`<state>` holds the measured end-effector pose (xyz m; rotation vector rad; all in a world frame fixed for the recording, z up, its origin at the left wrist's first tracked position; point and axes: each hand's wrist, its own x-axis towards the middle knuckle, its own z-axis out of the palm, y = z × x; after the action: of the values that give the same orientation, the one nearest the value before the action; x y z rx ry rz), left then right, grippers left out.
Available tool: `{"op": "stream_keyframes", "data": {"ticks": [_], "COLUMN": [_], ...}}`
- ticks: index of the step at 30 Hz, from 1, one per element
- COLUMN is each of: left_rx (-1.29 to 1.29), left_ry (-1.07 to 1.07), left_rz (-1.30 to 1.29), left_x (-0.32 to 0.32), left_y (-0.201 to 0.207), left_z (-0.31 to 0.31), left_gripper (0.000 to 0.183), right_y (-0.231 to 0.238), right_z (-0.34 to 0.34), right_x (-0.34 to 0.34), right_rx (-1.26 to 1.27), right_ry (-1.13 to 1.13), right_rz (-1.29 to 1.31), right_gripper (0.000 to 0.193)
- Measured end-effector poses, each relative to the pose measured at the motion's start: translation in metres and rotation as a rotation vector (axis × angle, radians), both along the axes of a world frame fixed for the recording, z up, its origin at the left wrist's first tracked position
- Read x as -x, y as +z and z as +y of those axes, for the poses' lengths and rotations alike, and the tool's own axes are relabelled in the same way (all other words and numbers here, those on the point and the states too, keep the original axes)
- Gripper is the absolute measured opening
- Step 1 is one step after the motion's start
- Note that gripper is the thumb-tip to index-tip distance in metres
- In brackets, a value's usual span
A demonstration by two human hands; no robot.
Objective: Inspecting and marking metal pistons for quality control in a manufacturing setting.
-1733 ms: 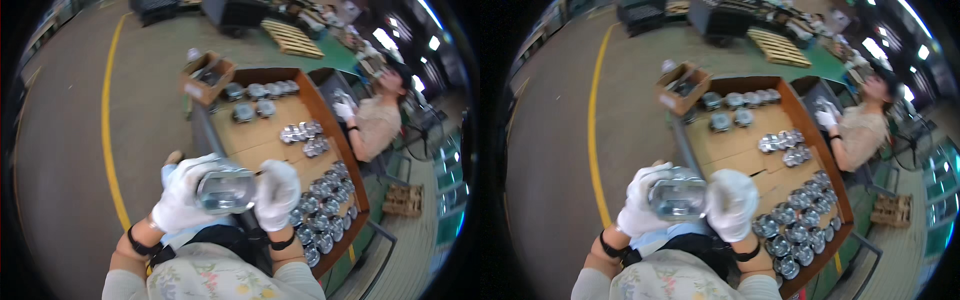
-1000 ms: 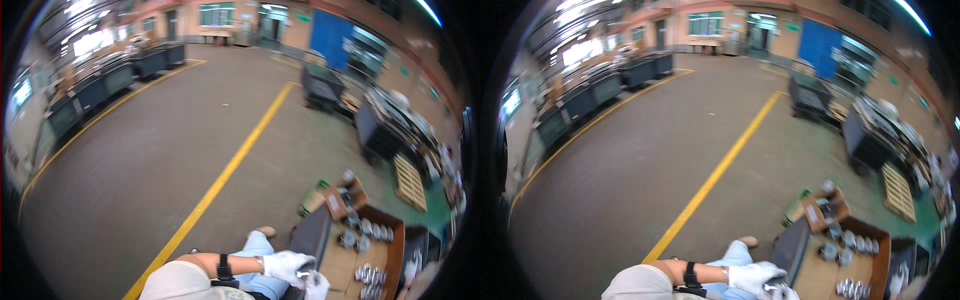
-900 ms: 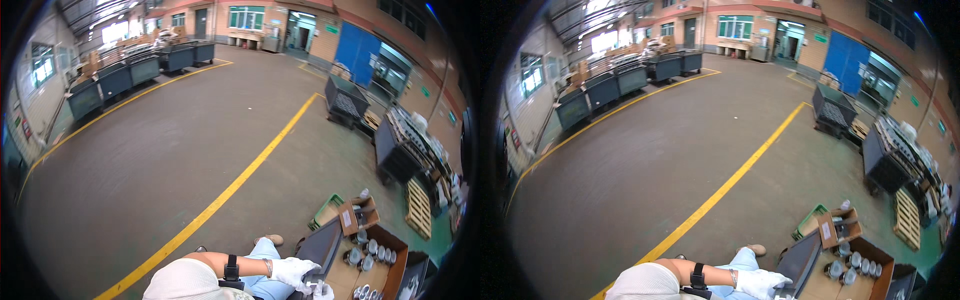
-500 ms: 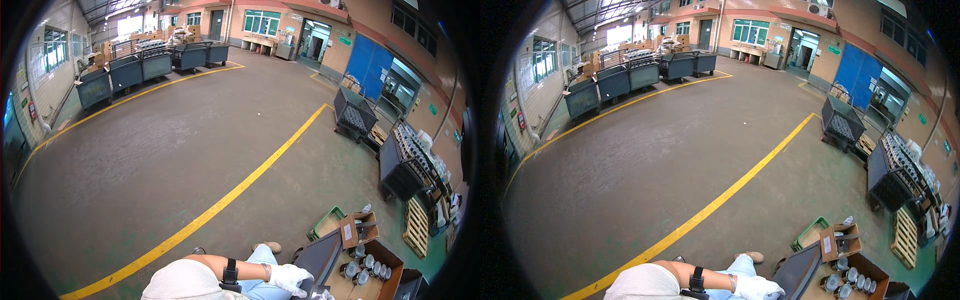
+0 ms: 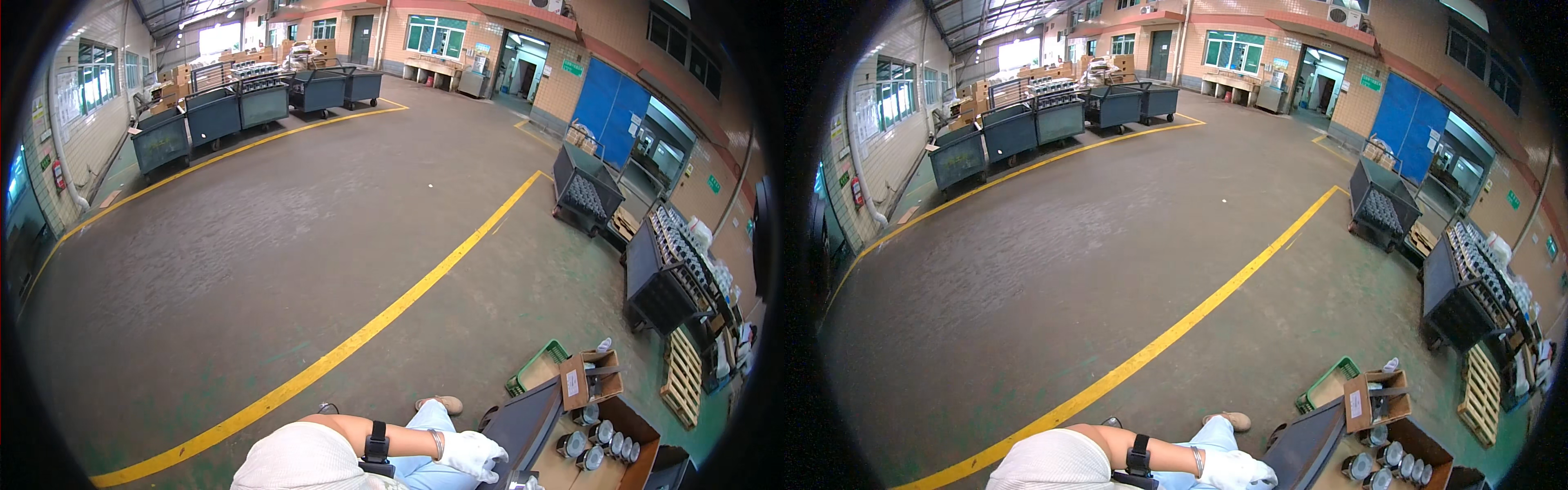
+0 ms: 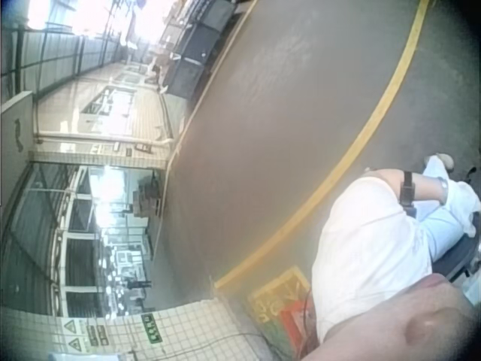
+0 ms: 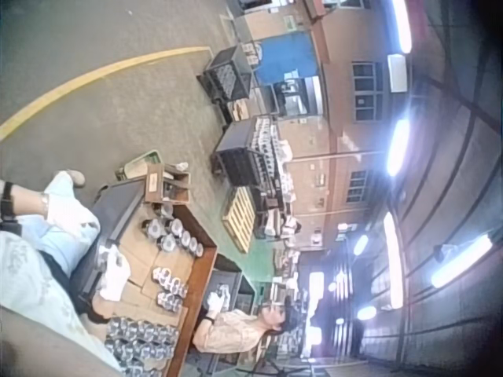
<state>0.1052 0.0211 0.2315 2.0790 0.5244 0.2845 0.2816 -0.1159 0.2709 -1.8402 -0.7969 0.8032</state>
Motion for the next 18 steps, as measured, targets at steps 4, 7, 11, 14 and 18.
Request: {"op": "stream_keyframes", "data": {"ticks": [4, 7, 11, 14, 18], "left_rx": [0.010, -0.004, 0.031, 0.025, 0.041], "left_ry": [0.000, -0.014, -0.012, -0.011, -0.049], "left_rz": [-0.017, 0.009, 0.003, 0.032, 0.060], "left_x": [0.001, -0.001, 0.001, -0.001, 0.001], "left_y": [-0.005, -0.001, -0.005, -0.006, 0.004], "left_z": [-0.001, -0.003, -0.003, -0.004, -0.005], "left_gripper": [0.058, 0.058, 0.057, 0.058, 0.058], "right_y": [0.012, 0.008, -0.011, -0.019, -0.022], "right_z": [0.004, 0.002, 0.003, 0.003, -0.003], "right_x": [0.011, 0.008, -0.006, -0.009, -0.013], "right_rx": [0.005, -0.007, 0.014, -0.014, -0.065], "right_ry": [-0.001, -0.042, 0.076, 0.076, 0.061], "right_rz": [0.006, 0.039, 0.007, 0.059, 0.127], "right_gripper": [0.026, 0.027, 0.028, 0.028, 0.029]}}
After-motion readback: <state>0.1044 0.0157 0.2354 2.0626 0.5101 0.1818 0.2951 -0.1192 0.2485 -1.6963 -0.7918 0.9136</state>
